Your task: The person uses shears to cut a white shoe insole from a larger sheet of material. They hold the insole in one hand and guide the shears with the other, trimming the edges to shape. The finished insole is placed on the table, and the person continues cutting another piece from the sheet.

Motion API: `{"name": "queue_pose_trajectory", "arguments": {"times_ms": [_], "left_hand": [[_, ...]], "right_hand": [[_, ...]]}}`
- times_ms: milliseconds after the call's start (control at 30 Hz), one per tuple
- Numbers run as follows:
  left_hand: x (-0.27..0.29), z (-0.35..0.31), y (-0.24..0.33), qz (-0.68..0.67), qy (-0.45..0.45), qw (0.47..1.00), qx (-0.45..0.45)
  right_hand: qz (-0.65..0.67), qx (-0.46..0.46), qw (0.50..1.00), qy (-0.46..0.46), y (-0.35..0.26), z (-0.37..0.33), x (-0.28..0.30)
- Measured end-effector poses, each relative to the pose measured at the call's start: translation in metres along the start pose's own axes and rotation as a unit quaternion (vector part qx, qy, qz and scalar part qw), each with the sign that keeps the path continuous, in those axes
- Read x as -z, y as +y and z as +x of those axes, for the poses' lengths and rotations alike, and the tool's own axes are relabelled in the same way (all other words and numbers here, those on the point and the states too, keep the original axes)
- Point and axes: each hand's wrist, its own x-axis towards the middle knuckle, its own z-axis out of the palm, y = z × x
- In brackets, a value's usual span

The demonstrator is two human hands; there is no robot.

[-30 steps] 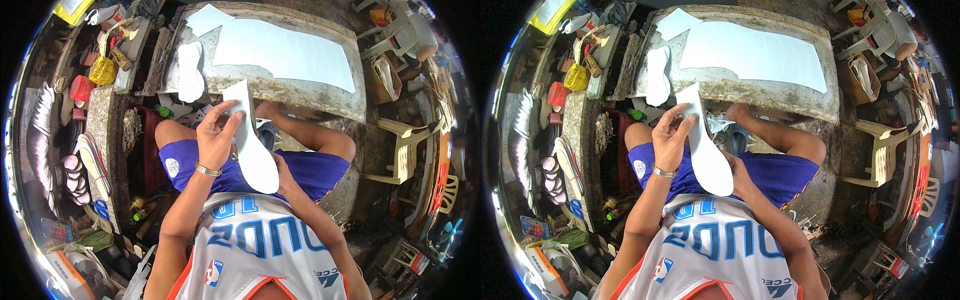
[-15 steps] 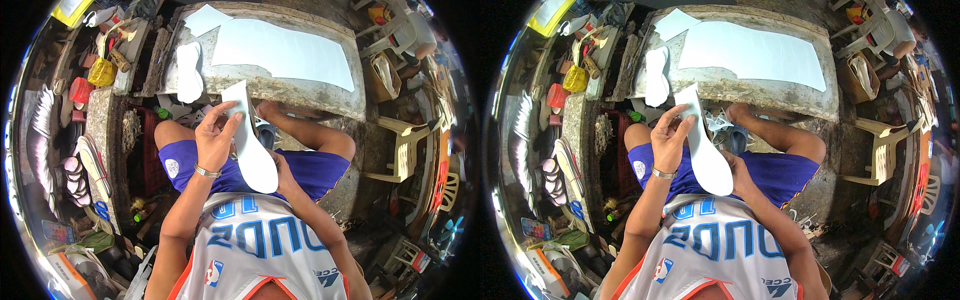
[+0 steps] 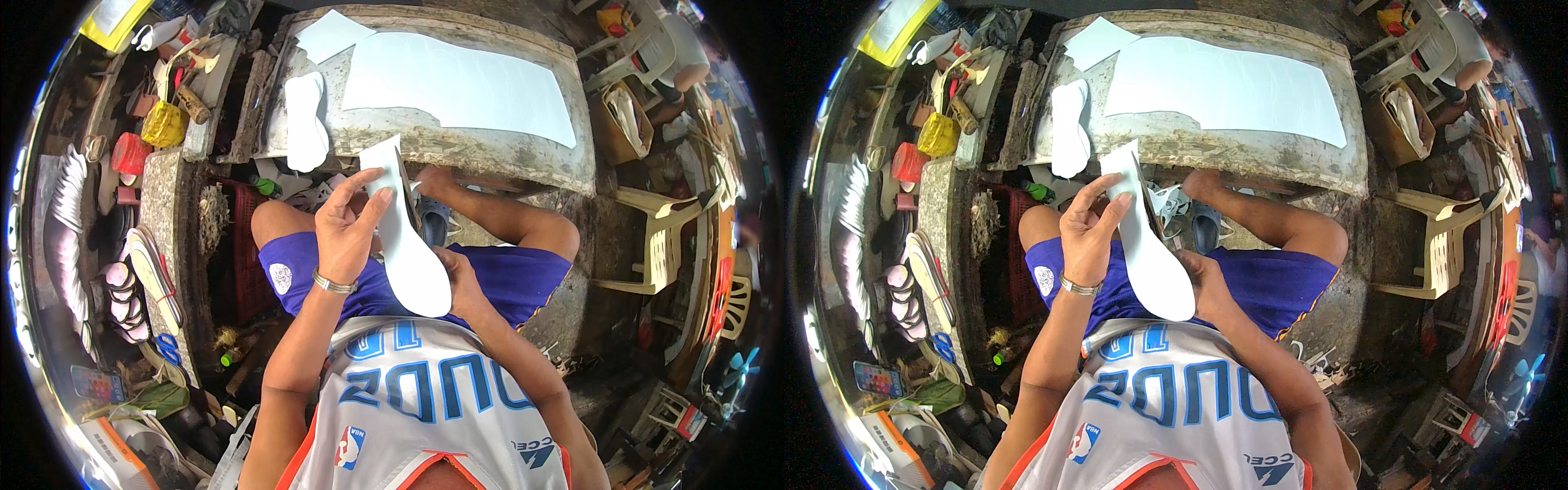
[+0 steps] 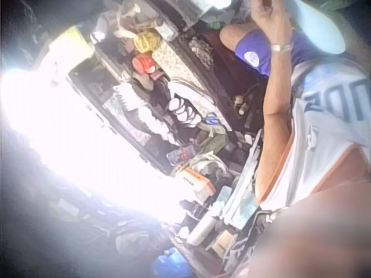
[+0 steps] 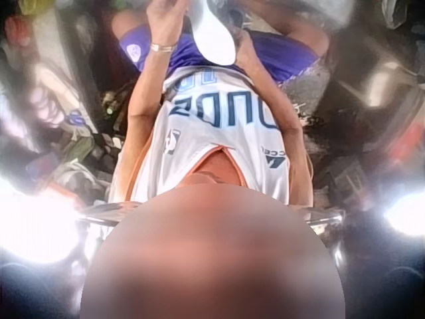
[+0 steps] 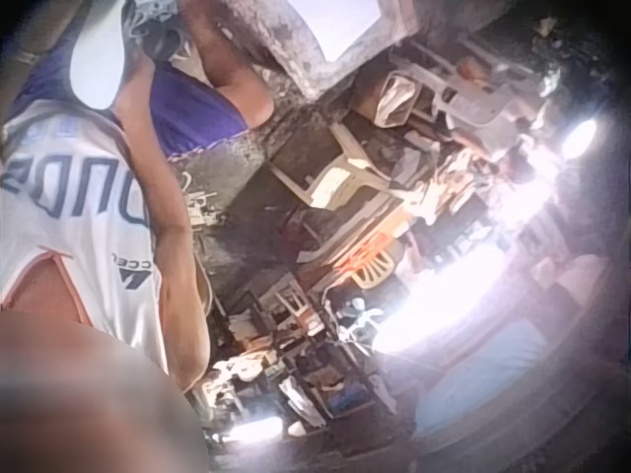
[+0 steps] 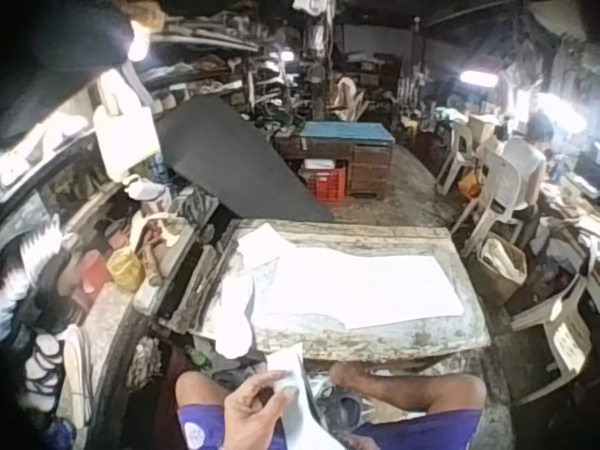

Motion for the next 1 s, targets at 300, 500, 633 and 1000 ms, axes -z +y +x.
{"name": "queue_pose_trajectory", "arguments": {"times_ms": [300,500,633,1000], "left_hand": [[-0.002,-0.008,0.013,0.035,-0.012,0.999,0.04],[-0.001,-0.008,0.01,0.027,-0.025,0.999,0.019],[0.001,-0.008,0.007,0.011,-0.029,0.999,0.019],[0.001,-0.009,0.002,-0.001,-0.037,0.999,0.016]], "right_hand": [[-0.062,-0.005,0.998,-0.015,-0.014,0.007,0.004],[-0.024,-0.011,0.999,-0.026,-0.021,0.011,0.002],[-0.02,-0.018,0.999,-0.029,-0.023,0.009,0.003],[-0.136,0.012,0.991,-0.009,-0.025,0.009,0.004]]}}
